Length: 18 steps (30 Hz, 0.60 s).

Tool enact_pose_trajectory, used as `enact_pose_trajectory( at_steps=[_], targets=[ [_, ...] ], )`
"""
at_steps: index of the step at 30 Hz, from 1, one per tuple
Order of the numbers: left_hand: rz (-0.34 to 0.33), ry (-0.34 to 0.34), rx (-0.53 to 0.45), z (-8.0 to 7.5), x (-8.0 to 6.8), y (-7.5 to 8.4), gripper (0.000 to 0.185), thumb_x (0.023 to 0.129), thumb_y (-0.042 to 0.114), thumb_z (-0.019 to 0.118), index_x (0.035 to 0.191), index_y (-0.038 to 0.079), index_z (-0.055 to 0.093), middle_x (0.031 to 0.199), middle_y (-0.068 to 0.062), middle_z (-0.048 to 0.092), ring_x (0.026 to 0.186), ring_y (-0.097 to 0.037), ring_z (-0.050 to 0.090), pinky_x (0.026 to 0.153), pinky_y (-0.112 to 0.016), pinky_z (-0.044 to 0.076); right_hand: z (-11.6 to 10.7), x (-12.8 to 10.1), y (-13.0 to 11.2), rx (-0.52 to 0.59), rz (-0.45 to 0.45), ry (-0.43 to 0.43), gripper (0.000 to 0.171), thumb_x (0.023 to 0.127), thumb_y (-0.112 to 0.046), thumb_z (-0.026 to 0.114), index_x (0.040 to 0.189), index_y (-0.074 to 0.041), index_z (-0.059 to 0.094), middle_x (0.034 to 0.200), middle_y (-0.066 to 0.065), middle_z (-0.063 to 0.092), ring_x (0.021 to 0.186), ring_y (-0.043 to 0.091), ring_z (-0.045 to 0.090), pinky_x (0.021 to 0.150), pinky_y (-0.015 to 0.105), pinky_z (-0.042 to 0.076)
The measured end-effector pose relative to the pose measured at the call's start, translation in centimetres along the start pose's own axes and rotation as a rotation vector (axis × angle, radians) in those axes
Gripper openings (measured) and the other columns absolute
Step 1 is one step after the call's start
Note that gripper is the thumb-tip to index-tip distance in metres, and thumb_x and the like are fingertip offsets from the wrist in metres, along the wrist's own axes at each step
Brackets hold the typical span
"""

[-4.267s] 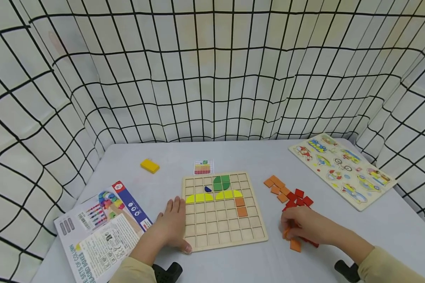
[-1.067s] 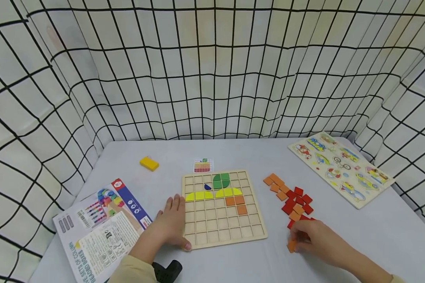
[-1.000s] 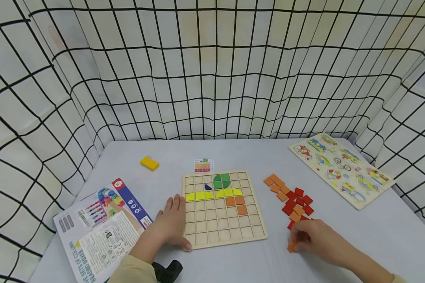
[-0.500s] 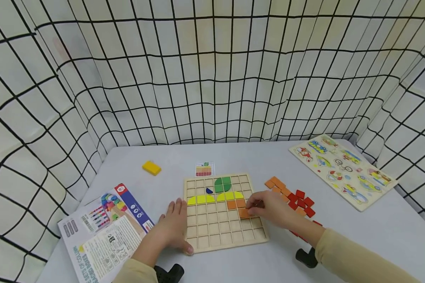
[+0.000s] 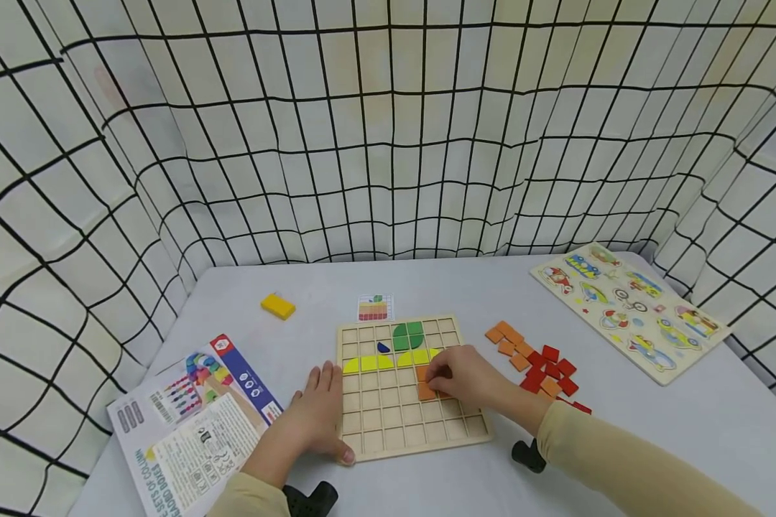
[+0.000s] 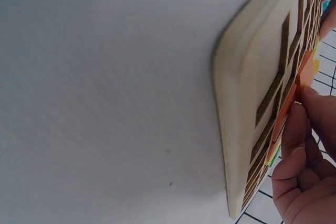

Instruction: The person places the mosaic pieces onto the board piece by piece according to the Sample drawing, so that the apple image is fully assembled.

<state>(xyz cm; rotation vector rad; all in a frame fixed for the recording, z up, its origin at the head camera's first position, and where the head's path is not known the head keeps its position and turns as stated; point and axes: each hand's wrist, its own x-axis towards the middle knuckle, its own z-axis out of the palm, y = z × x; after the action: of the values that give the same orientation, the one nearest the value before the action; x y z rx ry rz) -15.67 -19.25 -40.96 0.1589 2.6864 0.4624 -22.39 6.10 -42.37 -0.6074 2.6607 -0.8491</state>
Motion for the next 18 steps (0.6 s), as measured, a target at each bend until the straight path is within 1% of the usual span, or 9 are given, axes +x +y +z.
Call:
enact_pose_trajectory(
  at_steps=[3,4,7,10,14,18],
  targets=[
    [0.001,0.003,-0.003,-0.01,-0.05,-0.04,0.135,0.058,0.034,0.1,0.156,-0.014,0.019,0.165,-0.036,0.012,0.153,-0.056,0.01,0.117,-0.074,0.023,0.24,0.06,-0.19,-0.014,-0.005,0.007,0.011,0.091,-0.008,0.076,0.084,-0.016,0.075,0.084,-0.007,0.068,0.081,0.011,0.056,0.075,0.026,0.054],
    [0.001,0.004,-0.004,0.01,-0.06,-0.03,0.135,0.058,0.034,0.1,0.156,-0.014,0.019,0.165,-0.037,0.012,0.153,-0.056,0.01,0.117,-0.074,0.023,0.31,0.08,-0.2,-0.018,-0.018,0.006,0.01,0.091,-0.008,0.076,0.085,-0.016,0.075,0.084,-0.007,0.068,0.08,0.011,0.056,0.074,0.025,0.054],
    [0.0,0.002,-0.008,0.02,-0.09,0.01,0.135,0.058,0.033,0.1,0.156,-0.015,0.019,0.165,-0.036,0.012,0.154,-0.056,0.01,0.117,-0.074,0.023,0.51,0.03,-0.32,-0.04,-0.076,-0.003,0.004,0.089,-0.013,0.079,0.089,-0.015,0.076,0.084,-0.008,0.066,0.08,0.01,0.055,0.07,0.022,0.051],
    [0.001,0.001,-0.013,0.03,-0.08,0.03,0.136,0.058,0.033,0.1,0.156,-0.014,0.019,0.165,-0.036,0.012,0.154,-0.056,0.009,0.117,-0.074,0.022,0.68,-0.13,-0.47,-0.09,-0.133,-0.008,0.008,0.087,-0.016,0.082,0.091,-0.014,0.076,0.083,-0.008,0.062,0.08,0.01,0.052,0.066,0.021,0.047],
    [0.002,-0.001,-0.016,0.01,-0.03,0.03,0.136,0.059,0.034,0.1,0.156,-0.014,0.018,0.166,-0.036,0.011,0.154,-0.056,0.009,0.117,-0.074,0.022,0.78,-0.37,-0.6,-0.132,-0.126,0.008,0.01,0.085,-0.016,0.084,0.089,-0.015,0.075,0.082,-0.009,0.06,0.079,0.01,0.051,0.066,0.021,0.046],
    [-0.003,-0.004,-0.014,0.03,0.0,0.0,0.135,0.06,0.034,0.1,0.157,-0.014,0.018,0.166,-0.036,0.011,0.154,-0.055,0.009,0.117,-0.073,0.023,0.85,-0.51,-0.59,-0.099,-0.09,0.009,0.01,0.085,-0.014,0.084,0.09,-0.014,0.075,0.082,-0.009,0.063,0.08,0.009,0.054,0.071,0.023,0.05]
  ],
)
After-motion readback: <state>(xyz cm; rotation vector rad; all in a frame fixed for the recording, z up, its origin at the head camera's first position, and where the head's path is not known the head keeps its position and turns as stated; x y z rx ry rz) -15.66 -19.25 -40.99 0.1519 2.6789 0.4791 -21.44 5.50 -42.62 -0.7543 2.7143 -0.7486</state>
